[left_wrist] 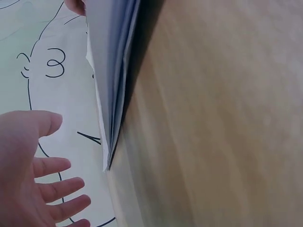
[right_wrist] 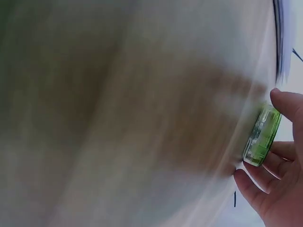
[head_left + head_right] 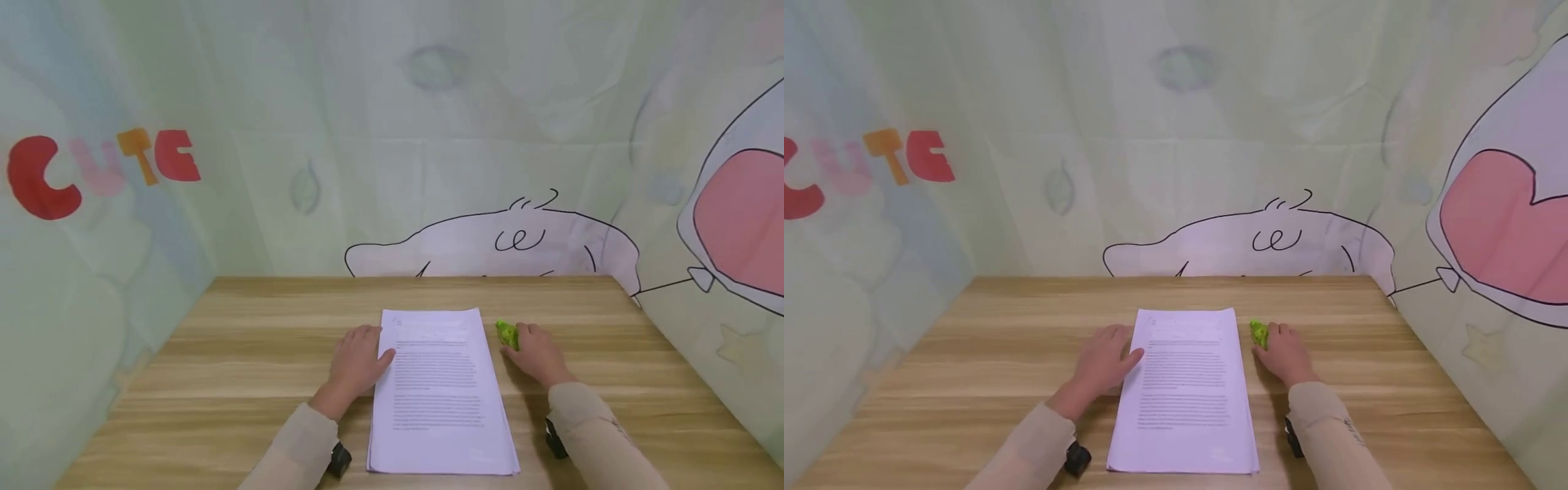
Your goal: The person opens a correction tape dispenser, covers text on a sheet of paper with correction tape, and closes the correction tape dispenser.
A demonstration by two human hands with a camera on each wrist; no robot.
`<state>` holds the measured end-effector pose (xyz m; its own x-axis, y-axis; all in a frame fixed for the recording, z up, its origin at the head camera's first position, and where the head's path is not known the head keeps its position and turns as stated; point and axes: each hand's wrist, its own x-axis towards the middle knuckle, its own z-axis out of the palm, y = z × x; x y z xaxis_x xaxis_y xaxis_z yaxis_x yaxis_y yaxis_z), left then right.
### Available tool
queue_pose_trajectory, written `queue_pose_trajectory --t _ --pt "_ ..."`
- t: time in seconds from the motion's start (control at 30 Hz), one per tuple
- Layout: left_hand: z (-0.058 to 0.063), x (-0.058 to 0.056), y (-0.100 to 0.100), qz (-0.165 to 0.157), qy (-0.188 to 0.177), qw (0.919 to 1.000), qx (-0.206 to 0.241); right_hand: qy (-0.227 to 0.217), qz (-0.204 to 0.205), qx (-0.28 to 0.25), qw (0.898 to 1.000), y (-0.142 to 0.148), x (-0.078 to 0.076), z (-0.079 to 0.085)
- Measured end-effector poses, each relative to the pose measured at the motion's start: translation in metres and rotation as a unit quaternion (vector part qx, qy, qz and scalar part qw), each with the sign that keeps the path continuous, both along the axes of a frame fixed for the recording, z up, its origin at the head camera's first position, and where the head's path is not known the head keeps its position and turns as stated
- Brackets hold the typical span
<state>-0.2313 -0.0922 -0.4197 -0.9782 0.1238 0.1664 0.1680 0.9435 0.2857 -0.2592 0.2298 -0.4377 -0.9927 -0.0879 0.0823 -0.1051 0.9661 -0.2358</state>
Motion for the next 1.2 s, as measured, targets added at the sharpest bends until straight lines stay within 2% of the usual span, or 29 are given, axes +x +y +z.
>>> queue_pose_trajectory --t 0.17,0.4,0.6,0.83,1.0,1.2 --pt "0.002 -0.001 -0.002 -0.008 -0.005 1.0 -0.001 -0.017 -0.004 0.035 0.999 -0.004 -0.006 0.0" --pt "0.005 -0.003 -0.004 -0.02 -0.007 0.9998 -0.003 -0.041 -0.016 0.013 0.999 -0.001 -0.01 0.003" --pt "0.006 -0.001 -0.009 -0.017 -0.012 0.9994 0.029 -0.02 0.003 -0.018 1.0 0.005 -0.005 0.006" --pt "0.01 0.001 -0.01 -0.023 -0.004 0.9989 0.041 0.036 0.059 -0.06 0.996 -0.001 0.002 0.028" --pt "0.012 0.0 -0.007 -0.037 0.007 0.9976 0.059 0.037 0.079 -0.061 0.994 -0.013 0.009 0.042" --pt "0.015 0.002 -0.002 -0.053 0.018 0.9962 0.068 0.051 0.098 -0.044 0.993 -0.022 0.017 0.044"
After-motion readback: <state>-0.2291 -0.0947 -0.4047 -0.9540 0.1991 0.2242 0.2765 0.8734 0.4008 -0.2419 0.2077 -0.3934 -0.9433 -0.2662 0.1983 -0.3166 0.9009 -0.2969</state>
